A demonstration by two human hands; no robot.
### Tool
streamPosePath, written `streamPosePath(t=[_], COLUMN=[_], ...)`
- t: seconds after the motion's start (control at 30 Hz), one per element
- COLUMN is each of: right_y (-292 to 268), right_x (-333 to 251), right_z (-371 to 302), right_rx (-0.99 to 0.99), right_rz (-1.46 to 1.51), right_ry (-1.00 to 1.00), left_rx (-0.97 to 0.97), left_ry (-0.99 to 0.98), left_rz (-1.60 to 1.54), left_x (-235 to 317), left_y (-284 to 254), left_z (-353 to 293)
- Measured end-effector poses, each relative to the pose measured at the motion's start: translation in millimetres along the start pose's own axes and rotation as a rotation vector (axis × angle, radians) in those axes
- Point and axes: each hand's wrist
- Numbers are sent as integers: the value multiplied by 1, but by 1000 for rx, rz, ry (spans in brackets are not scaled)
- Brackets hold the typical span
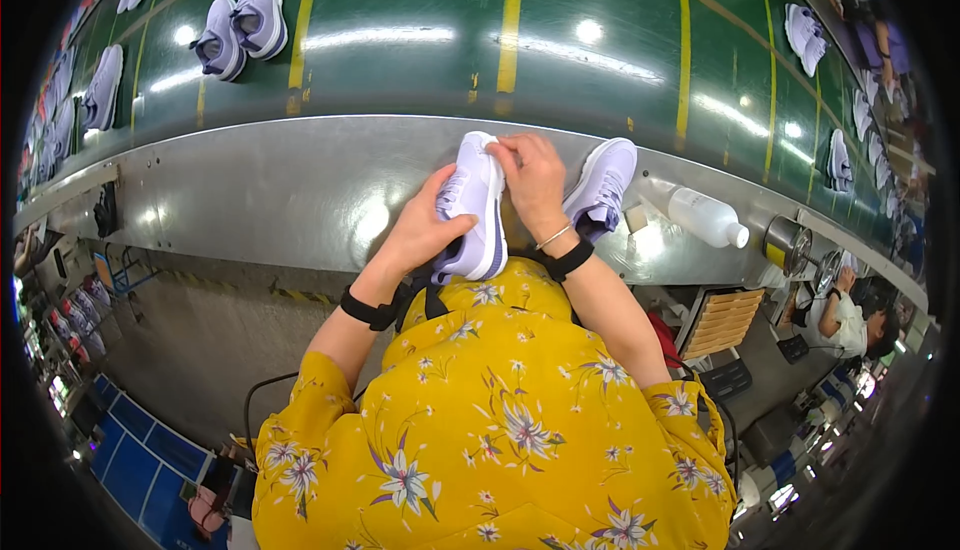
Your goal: Cleaning and wiping down white and lavender sneakers along a conveyor belt assembly line in a factory.
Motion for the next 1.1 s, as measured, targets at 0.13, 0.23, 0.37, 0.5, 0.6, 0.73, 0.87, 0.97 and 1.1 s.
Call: streamPosePath(t=[0.13,0.23,0.37,0.5,0.6,0.73,0.87,0.97,1.1], right_y=[-8,-14,-13,-22,-29,-20,-4,-26,-32], right_x=[3,-2,-2,-8,-10,-5,3,-2,-4], right_z=[-6,-4,-4,-12,-17,10,24,1,-3], right_rx=[19,-152,-224,-199,-214,-271,-232,-280,-279], right_rz=[58,247,287,181,147,59,75,57,75], right_ry=[-89,63,112,105,82,125,95,74,74], left_rx=[8,25,32,39,36,40,33,39,63], left_ry=[8,35,33,35,50,92,43,11,50], left_rz=[7,-2,7,37,43,109,188,170,194], left_x=[-6,-10,-10,-13,-20,-24,-14,-14,-11], left_y=[-1,-1,1,2,4,9,12,11,15], left_z=[-2,0,1,2,3,7,6,5,7])
Point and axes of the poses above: each hand's wrist, its own z-axis towards the middle knuckle, its own y-axis out of the palm, x = y × z, and after that the axes turned 9 degrees about -z, right-handed
